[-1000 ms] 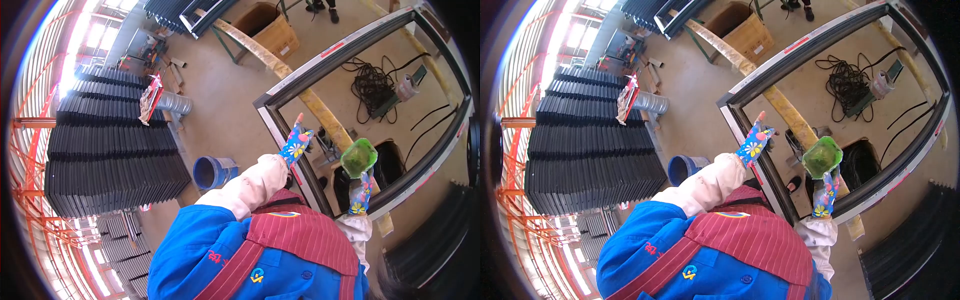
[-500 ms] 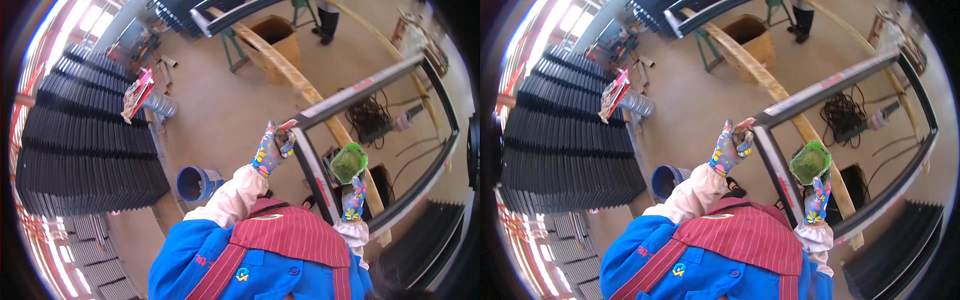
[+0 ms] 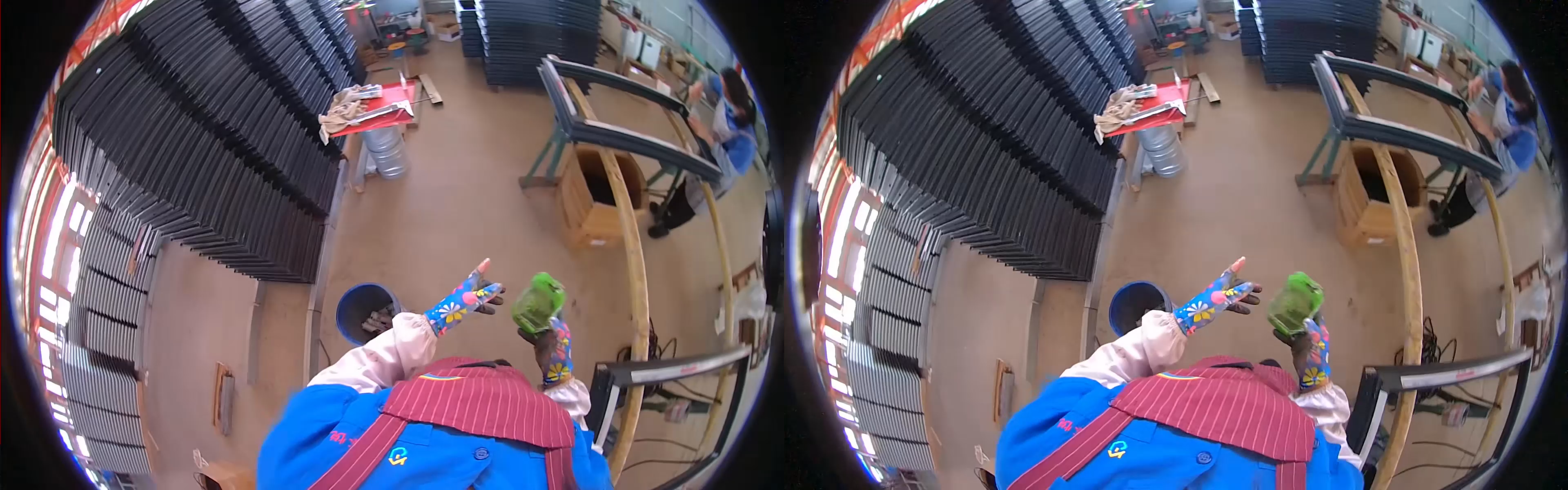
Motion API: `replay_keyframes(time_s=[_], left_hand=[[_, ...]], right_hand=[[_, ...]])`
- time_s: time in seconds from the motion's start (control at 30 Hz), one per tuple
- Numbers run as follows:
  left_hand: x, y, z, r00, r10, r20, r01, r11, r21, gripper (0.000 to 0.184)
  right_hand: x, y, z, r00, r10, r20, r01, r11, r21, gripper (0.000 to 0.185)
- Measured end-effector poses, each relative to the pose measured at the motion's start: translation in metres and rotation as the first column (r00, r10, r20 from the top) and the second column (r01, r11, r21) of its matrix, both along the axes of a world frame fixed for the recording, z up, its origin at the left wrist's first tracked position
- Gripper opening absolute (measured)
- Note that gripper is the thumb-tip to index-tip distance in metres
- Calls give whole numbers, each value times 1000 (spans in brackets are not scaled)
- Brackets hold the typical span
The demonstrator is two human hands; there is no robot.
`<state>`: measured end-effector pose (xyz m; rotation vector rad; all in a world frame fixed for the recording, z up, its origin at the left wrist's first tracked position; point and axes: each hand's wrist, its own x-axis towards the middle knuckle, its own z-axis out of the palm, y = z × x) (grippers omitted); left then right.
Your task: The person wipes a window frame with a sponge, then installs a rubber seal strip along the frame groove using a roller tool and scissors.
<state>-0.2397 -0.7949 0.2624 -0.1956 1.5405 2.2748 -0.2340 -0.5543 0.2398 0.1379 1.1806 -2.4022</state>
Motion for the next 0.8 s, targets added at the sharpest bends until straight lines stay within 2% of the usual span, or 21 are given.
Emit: replay_keyframes(time_s=[0.03, 0.1, 0.17, 0.2, 0.23, 0.27, 0.3, 0.37, 0.4, 0.43, 0.5, 0.53, 0.6, 0.63, 0.7, 0.77, 0.8], left_hand=[[-6, -15, -5, 999, 48, -10, -48, 999, -3, 76], [-27, -44, -22, 991, 130, -22, -130, 992, 2, 77], [-52, -73, -48, 978, 208, -7, -208, 978, -25, 77], [-41, -103, -17, 978, 207, 16, -207, 978, -6, 77], [-62, -117, -35, 966, 258, 4, -258, 964, -65, 75], [-78, -131, -47, 952, 305, 0, -303, 945, -121, 73], [-98, -148, -48, 941, 338, -2, -335, 934, -119, 73], [-137, -179, -42, 872, 474, 123, -476, 879, -15, 78], [-155, -198, -60, 825, 556, 104, -557, 830, -23, 76], [-153, -233, -38, 830, 542, 129, -545, 839, -20, 76], [-176, -267, -57, 684, 696, 218, -688, 715, -124, 73], [-191, -289, -67, 668, 710, 222, -706, 699, -114, 73], [-201, -323, -94, 502, 754, 424, -801, 590, -101, 57], [-197, -335, -109, 475, 759, 446, -816, 570, -100, 57], [-180, -357, -122, 403, 841, 363, -852, 489, -187, 52], [-166, -356, -145, 289, 941, 175, -884, 332, -329, 57], [-143, -381, -189, 266, 861, 434, -921, 360, -150, 53]], right_hand=[[-19, -23, -1, 1000, 21, -6, -21, 1000, 7, 51], [-64, -63, -8, 976, 217, -20, -217, 976, -22, 56], [-103, -99, -16, 956, 293, -16, -294, 956, -12, 57], [-94, -131, 19, 939, 341, -37, -340, 940, 25, 57], [-127, -144, 3, 901, 423, -94, -420, 906, 52, 56], [-159, -155, -5, 859, 478, 183, -485, 874, -5, 56], [-188, -174, -11, 843, 507, 181, -515, 857, -2, 56], [-235, -209, -25, 837, 547, 18, -547, 837, -3, 56], [-265, -223, -30, 808, 589, -3, -589, 808, -34, 57], [-268, -251, 8, 816, 577, 23, -576, 816, -32, 57], [-320, -274, 14, 796, 601, 74, -603, 797, 17, 59], [-349, -288, 12, 770, 633, 83, -636, 771, 23, 60], [-402, -311, 9, 731, 678, 73, -682, 730, 48, 60], [-425, -324, 6, 709, 703, 59, -705, 706, 62, 61], [-456, -352, 13, 690, 721, 66, -723, 690, 35, 61], [-495, -382, 4, 719, 690, 83, -695, 718, 50, 59], [-513, -398, -6, 733, 674, 91, -680, 731, 56, 54]])
